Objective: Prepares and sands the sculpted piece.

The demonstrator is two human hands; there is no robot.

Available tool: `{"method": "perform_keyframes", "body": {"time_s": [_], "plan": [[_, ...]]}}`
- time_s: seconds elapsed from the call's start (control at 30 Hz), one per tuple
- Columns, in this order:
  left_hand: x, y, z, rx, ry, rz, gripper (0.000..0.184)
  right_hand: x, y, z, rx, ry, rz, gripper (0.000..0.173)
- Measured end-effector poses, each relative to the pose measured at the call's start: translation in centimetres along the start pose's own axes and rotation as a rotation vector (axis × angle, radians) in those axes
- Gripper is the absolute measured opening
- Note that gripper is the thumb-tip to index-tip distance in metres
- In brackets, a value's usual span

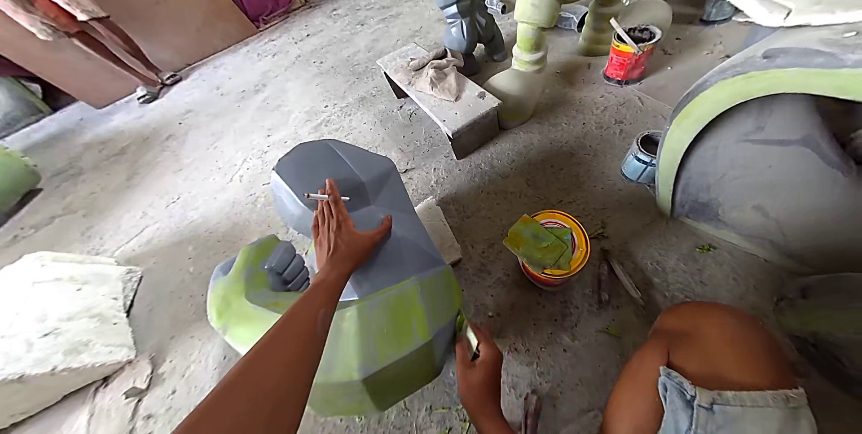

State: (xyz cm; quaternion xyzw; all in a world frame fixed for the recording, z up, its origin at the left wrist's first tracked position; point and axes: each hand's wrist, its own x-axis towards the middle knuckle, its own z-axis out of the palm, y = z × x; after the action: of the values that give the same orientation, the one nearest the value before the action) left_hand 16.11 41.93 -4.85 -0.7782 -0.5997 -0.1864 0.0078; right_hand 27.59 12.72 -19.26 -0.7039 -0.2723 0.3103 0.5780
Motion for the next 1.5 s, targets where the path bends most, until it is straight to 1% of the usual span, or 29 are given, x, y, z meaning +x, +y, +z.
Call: {"method": "perform_keyframes", "body": {"time_s": [0.07, 0.17, 0.27, 0.3, 0.37, 0.43, 0.5, 0.6, 0.67, 0.73, 0.8, 0.97, 1.03, 1.1, 1.2, 1.33, 1.5], "plan": [[0.5, 0.2, 0.2, 0.002, -0.007, -0.001, 0.131, -0.7, 0.2, -0.1, -0.121, -0.082, -0.070, 0.038], [1.4, 0.4, 0.6, 0.011, -0.029, 0.002, 0.131, -1.6, -0.1, -0.8, -0.235, -0.218, -0.114, 0.045], [2.3, 0.3, 0.9, 0.025, -0.058, 0.004, 0.130, -2.0, 0.2, -1.7, -0.207, -0.275, -0.142, 0.041], [2.3, 0.3, 0.9, 0.028, -0.062, 0.003, 0.131, -2.0, 0.6, -2.1, -0.156, -0.260, -0.132, 0.038], [2.5, 0.5, 0.9, 0.024, -0.068, -0.004, 0.131, -1.2, 1.3, -2.4, -0.023, -0.172, -0.085, 0.035], [2.5, 0.5, 0.7, 0.021, -0.068, -0.013, 0.133, 0.3, 1.4, -2.0, 0.076, -0.081, -0.009, 0.037], [2.6, 0.6, 0.6, 0.019, -0.079, -0.018, 0.134, 1.8, 1.2, -1.2, 0.160, -0.047, 0.061, 0.037], [2.8, 0.6, 0.8, 0.012, -0.075, -0.014, 0.133, 3.1, 0.9, 0.0, 0.274, -0.038, 0.112, 0.033], [3.0, 0.6, 0.9, 0.021, -0.074, -0.011, 0.133, 3.2, 0.4, 0.4, 0.303, -0.037, 0.149, 0.033], [3.1, 0.7, 0.8, 0.023, -0.083, -0.014, 0.133, 2.8, -0.7, 0.4, 0.271, -0.049, 0.176, 0.033], [3.1, 1.0, 0.7, 0.026, -0.093, -0.027, 0.132, 1.9, -2.0, 0.2, 0.223, -0.069, 0.163, 0.033], [3.3, 1.4, 0.4, 0.001, -0.097, -0.025, 0.132, -1.2, -4.4, 0.5, 0.166, -0.088, 0.096, 0.037], [3.4, 1.4, 0.4, -0.017, -0.101, -0.028, 0.132, -2.0, -4.6, 0.6, 0.144, -0.110, 0.039, 0.039], [3.7, 1.1, 0.6, -0.019, -0.099, -0.021, 0.133, -2.2, -4.4, 0.2, 0.158, -0.150, -0.048, 0.037], [4.3, 0.7, 1.1, -0.036, -0.085, -0.002, 0.134, -1.2, -3.9, -0.9, 0.224, -0.202, -0.188, 0.034], [4.7, 0.4, 1.3, -0.052, -0.084, 0.007, 0.134, 1.4, -3.7, -1.6, 0.163, -0.121, -0.286, 0.040], [5.4, 0.3, 1.2, -0.063, -0.088, 0.012, 0.133, 1.4, -2.6, -0.1, 0.108, -0.161, -0.374, 0.042]]}}
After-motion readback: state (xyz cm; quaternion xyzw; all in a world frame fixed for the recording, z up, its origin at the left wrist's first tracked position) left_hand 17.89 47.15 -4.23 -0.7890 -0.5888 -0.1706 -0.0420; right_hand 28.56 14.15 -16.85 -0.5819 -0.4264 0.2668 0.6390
